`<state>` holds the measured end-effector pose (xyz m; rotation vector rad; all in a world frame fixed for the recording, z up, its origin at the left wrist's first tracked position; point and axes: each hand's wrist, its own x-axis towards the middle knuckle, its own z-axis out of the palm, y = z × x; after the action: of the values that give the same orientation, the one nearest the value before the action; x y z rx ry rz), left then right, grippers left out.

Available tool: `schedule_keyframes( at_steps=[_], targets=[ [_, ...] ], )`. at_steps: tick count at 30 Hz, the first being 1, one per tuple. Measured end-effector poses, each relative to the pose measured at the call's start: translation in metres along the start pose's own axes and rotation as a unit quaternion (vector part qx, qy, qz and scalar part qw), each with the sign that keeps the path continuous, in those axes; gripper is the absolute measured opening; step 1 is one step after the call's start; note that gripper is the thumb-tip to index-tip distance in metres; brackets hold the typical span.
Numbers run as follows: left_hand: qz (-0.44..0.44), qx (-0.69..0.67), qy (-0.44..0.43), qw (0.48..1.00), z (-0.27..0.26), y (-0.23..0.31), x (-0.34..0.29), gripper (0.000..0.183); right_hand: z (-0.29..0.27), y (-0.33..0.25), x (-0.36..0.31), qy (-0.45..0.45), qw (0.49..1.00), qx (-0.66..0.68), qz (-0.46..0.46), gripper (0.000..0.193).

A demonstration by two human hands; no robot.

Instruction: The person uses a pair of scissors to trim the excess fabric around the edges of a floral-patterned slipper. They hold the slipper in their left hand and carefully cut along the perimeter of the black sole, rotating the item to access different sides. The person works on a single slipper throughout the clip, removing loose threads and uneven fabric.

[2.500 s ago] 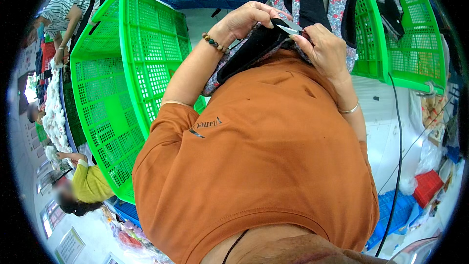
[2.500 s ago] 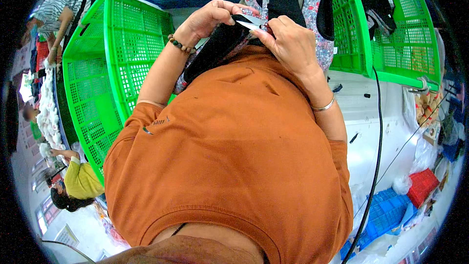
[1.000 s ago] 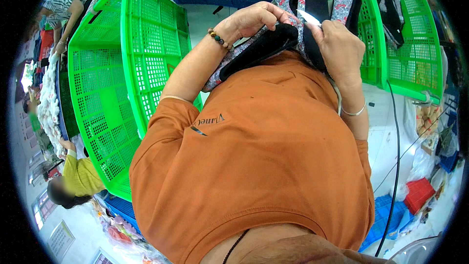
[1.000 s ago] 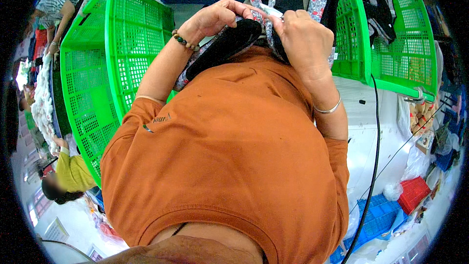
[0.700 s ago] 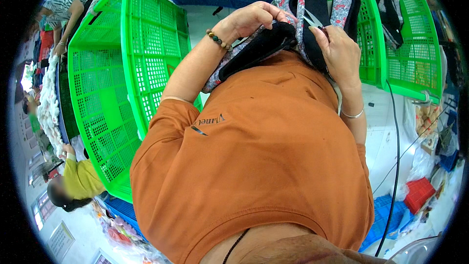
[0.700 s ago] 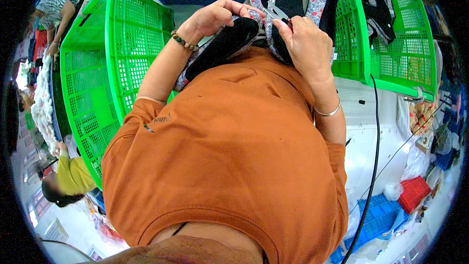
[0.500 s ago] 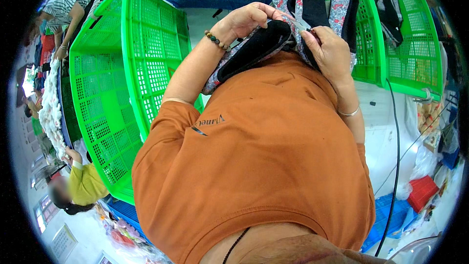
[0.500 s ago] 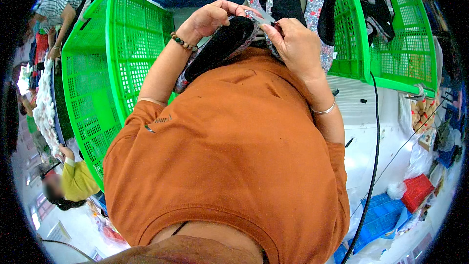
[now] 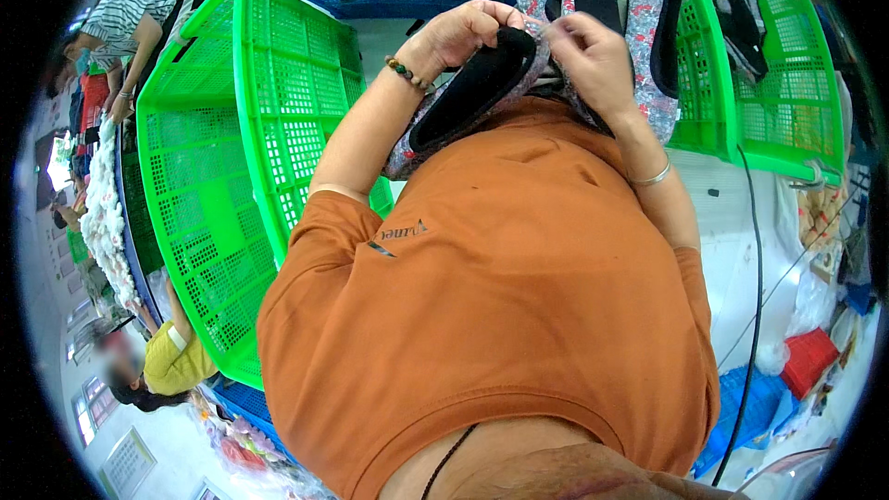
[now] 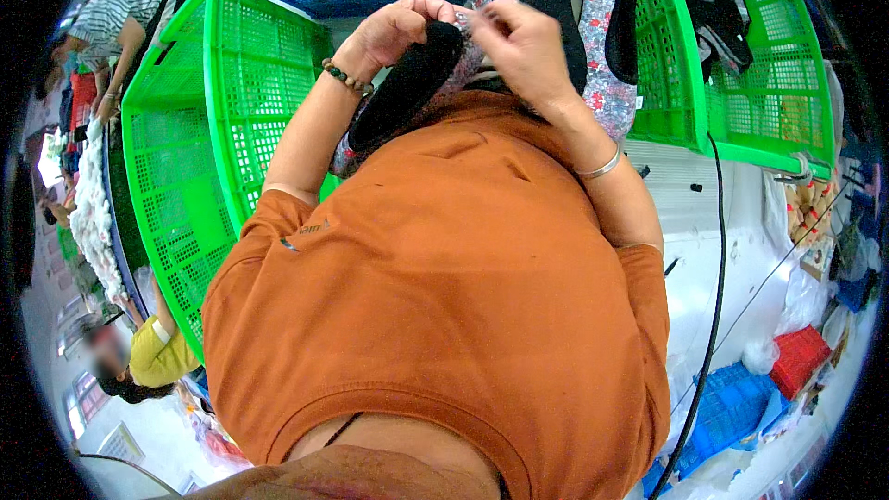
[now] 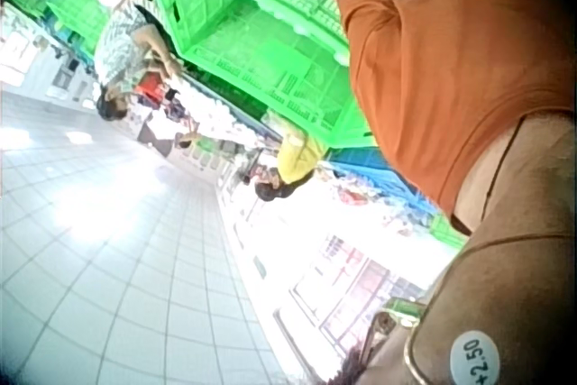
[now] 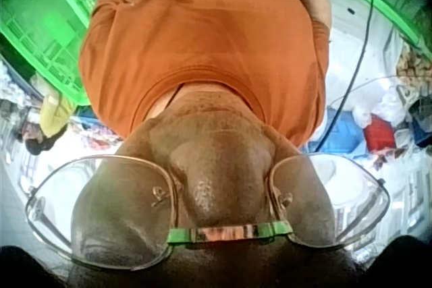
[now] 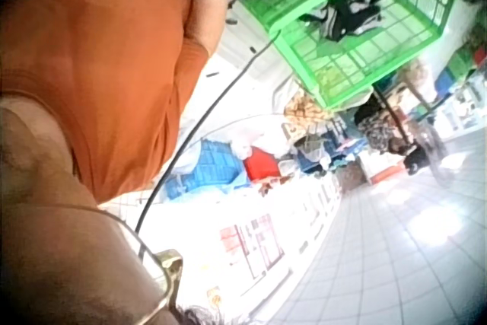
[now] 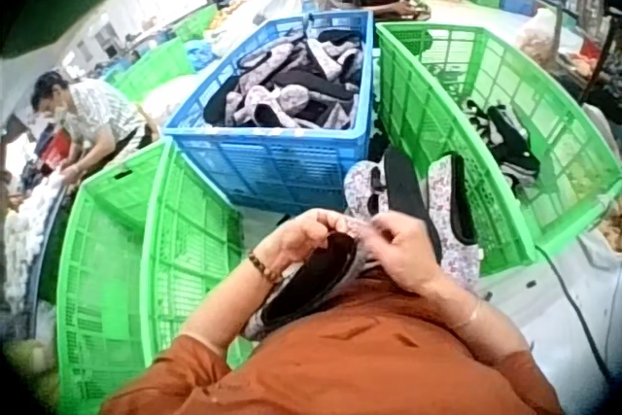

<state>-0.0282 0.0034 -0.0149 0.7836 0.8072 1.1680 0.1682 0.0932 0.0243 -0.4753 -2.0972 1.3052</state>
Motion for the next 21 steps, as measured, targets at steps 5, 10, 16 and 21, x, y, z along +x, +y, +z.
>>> schedule_keyframes(
  at_steps=[5,10,16,21],
  targets=[
    [0.058,-0.138,0.024,0.988,-0.026,0.025,-0.024,0.023,-0.017,0.018,0.008,0.082,0.989,0.113,0.051,0.015],
    [0.147,-0.223,0.169,0.949,-0.04,0.056,-0.028,0.022,0.008,0.012,-0.004,-0.072,0.95,0.251,0.169,0.039],
    [0.211,-0.411,0.097,0.881,-0.064,0.064,-0.004,0.039,0.027,-0.003,-0.013,-0.227,0.916,0.292,0.158,0.055],
    [0.19,-0.406,0.141,0.883,-0.044,0.053,-0.014,0.028,0.033,0.013,-0.02,-0.223,0.928,0.254,0.154,0.035]
  ],
)
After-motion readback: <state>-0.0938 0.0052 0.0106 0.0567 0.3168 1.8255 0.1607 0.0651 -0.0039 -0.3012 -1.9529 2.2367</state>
